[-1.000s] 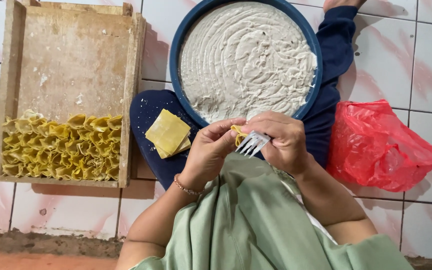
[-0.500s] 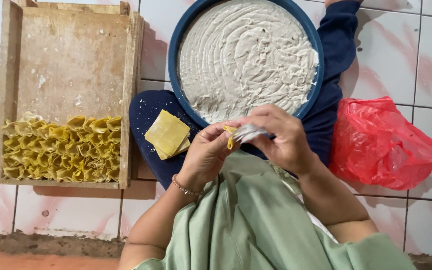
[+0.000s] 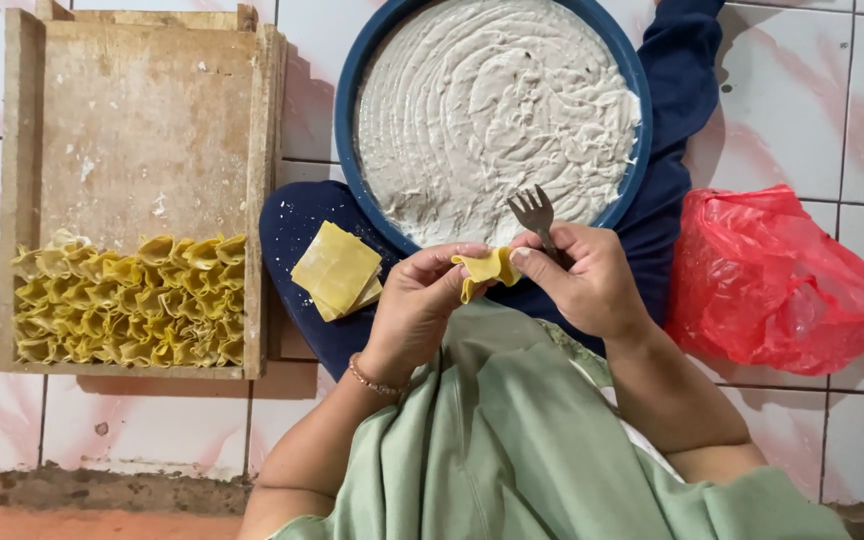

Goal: Manually filling and folding dumpling wrappers and arranging them on a wooden tray.

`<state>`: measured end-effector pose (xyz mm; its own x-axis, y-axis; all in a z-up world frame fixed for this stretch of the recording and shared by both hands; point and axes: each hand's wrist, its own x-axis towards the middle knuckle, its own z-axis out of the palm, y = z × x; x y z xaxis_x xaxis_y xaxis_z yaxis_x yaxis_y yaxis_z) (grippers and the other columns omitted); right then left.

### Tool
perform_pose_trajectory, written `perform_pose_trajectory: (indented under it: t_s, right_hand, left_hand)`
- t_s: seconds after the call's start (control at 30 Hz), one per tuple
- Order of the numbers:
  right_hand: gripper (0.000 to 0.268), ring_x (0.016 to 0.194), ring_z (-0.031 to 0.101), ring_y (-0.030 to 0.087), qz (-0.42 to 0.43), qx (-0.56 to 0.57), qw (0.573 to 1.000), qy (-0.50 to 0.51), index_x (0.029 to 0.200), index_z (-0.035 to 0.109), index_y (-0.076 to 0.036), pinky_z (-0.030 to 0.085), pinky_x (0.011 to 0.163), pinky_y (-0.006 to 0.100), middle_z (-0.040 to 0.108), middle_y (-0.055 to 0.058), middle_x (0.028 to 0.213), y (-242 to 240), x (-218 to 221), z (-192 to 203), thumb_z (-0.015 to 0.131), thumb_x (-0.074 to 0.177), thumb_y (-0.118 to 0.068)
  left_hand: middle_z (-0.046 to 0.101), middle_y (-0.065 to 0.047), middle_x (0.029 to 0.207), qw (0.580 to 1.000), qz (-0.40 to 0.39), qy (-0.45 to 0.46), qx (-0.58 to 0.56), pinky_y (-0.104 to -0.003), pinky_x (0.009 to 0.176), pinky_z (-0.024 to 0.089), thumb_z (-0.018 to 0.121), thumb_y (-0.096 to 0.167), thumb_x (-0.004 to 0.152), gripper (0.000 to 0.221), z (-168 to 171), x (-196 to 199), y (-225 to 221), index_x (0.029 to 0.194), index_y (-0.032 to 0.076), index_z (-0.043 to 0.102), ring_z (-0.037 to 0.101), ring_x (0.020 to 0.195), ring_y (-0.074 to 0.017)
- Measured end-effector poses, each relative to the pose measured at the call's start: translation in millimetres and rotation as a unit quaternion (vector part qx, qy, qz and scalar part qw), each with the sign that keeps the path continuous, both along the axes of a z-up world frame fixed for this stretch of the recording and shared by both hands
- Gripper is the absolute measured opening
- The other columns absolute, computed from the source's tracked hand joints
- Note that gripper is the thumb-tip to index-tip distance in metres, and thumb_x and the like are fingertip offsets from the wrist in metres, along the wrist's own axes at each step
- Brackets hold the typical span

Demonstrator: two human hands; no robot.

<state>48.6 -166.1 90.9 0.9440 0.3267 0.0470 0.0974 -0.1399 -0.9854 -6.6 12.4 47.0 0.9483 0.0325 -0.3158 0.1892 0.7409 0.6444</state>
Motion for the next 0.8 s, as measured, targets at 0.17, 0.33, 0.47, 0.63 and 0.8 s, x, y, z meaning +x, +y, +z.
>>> perform_pose_trajectory:
  t_s: [0.17,0.33,0.47,0.63,0.8]
  right_hand:
    - [0.007,0.065,0.057,0.006,-0.013,-0.018,1.000,-0.017,0.096,0.075,0.006,0.054,0.055,0.023,0.072,0.012,0.071,11.3,-7.1,10.3,0.071,0.094,0.001]
    - [0.026,0.068,0.061,0.006,-0.001,-0.015,0.999,-0.038,0.104,0.075,0.005,0.056,0.057,0.025,0.073,0.016,0.078,15.5,-16.1,1.1,0.084,0.086,-0.012]
    - [0.027,0.049,0.047,0.011,-0.039,-0.094,0.990,-0.093,0.096,0.073,-0.002,0.047,0.047,0.026,0.057,0.006,0.060,20.0,-18.3,-15.2,0.089,0.078,-0.014]
    - [0.010,0.042,0.046,0.013,-0.096,-0.148,0.972,-0.156,0.077,0.066,-0.006,0.044,0.044,0.025,0.041,0.002,0.047,31.5,-15.1,-14.1,0.075,0.082,-0.005]
    - [0.017,0.042,0.049,0.019,-0.122,-0.134,0.955,-0.235,0.073,0.068,-0.004,0.046,0.047,0.026,0.045,0.006,0.047,39.5,-11.4,-2.3,0.075,0.088,0.001]
  left_hand:
    - [0.073,-0.024,0.101,0.995,0.040,-0.032,0.080,-0.033,0.078,0.065,0.077,-0.002,0.085,0.029,-4.0,0.7,-1.9,0.112,-0.011,0.072,0.075,0.083,-0.0218]
    - [0.073,-0.018,0.107,0.978,0.075,-0.076,0.178,-0.030,0.078,0.063,0.077,0.001,0.087,0.024,-2.3,2.6,-1.7,0.109,-0.006,0.074,0.073,0.087,-0.0179]
    - [0.069,-0.021,0.109,0.921,0.142,-0.169,0.320,-0.038,0.088,0.060,0.077,-0.002,0.088,0.026,-6.5,2.8,-5.4,0.114,-0.002,0.075,0.070,0.101,-0.0248]
    - [0.068,-0.025,0.116,0.865,0.166,-0.222,0.419,-0.044,0.097,0.057,0.072,-0.008,0.091,0.032,8.2,-0.7,-10.0,0.121,0.002,0.073,0.070,0.112,-0.0356]
    - [0.062,-0.027,0.137,0.820,0.151,-0.269,0.482,-0.043,0.102,0.055,0.065,-0.011,0.094,0.039,15.9,-9.3,-13.5,0.131,0.002,0.065,0.062,0.127,-0.0415]
